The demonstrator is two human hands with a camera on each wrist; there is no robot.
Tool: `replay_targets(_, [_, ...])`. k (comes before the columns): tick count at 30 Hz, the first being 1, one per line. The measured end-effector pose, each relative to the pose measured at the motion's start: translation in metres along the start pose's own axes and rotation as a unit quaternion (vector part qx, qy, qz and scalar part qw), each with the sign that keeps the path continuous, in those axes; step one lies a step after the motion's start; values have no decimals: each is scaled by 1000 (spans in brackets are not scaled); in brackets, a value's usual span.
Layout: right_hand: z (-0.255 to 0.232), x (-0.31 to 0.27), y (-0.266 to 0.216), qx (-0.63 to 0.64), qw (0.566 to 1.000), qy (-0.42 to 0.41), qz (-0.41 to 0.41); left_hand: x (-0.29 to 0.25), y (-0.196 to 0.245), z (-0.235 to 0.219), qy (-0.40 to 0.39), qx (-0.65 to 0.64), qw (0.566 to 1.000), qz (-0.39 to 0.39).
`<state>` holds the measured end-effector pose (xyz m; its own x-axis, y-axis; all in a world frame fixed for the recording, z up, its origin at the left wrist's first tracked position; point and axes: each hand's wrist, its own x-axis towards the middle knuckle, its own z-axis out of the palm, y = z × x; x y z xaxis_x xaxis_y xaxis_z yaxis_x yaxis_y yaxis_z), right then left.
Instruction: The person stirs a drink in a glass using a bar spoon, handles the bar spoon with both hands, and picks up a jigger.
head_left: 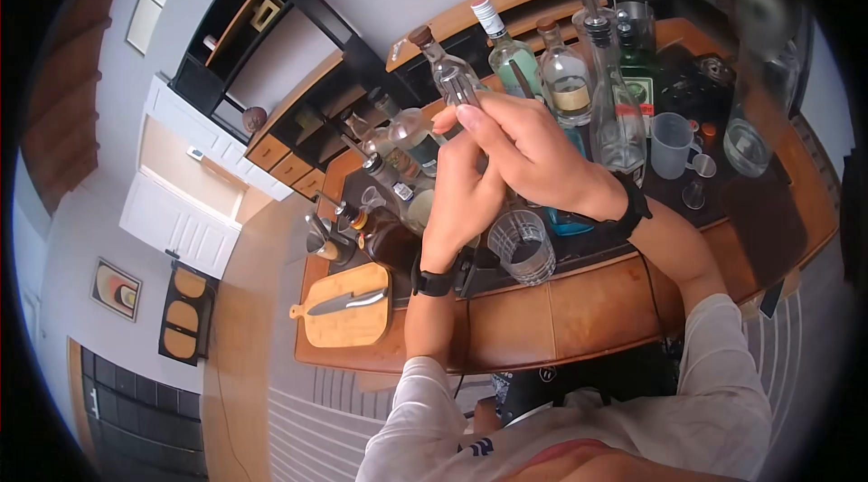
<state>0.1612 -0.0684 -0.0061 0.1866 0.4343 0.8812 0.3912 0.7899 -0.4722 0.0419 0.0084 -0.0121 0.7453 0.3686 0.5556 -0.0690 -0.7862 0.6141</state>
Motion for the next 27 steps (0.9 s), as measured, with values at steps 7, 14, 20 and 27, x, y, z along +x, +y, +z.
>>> replay_targets(7, [-7,0,4,68,994,-37,76,-2,12,9,33,-152,987,-24])
replay_targets(14, [1,-3,-8,208,964,-43,161,-17,-24,-5,-194,-349,910,-114])
replay_targets(20, [0,-7,-10,196,962,-29,187,-18,-19,0,-164,-215,958,-91])
replay_targets(27, [2,-5,-5,229,954,14,192,-16,-18,-1,-194,-213,951,-110])
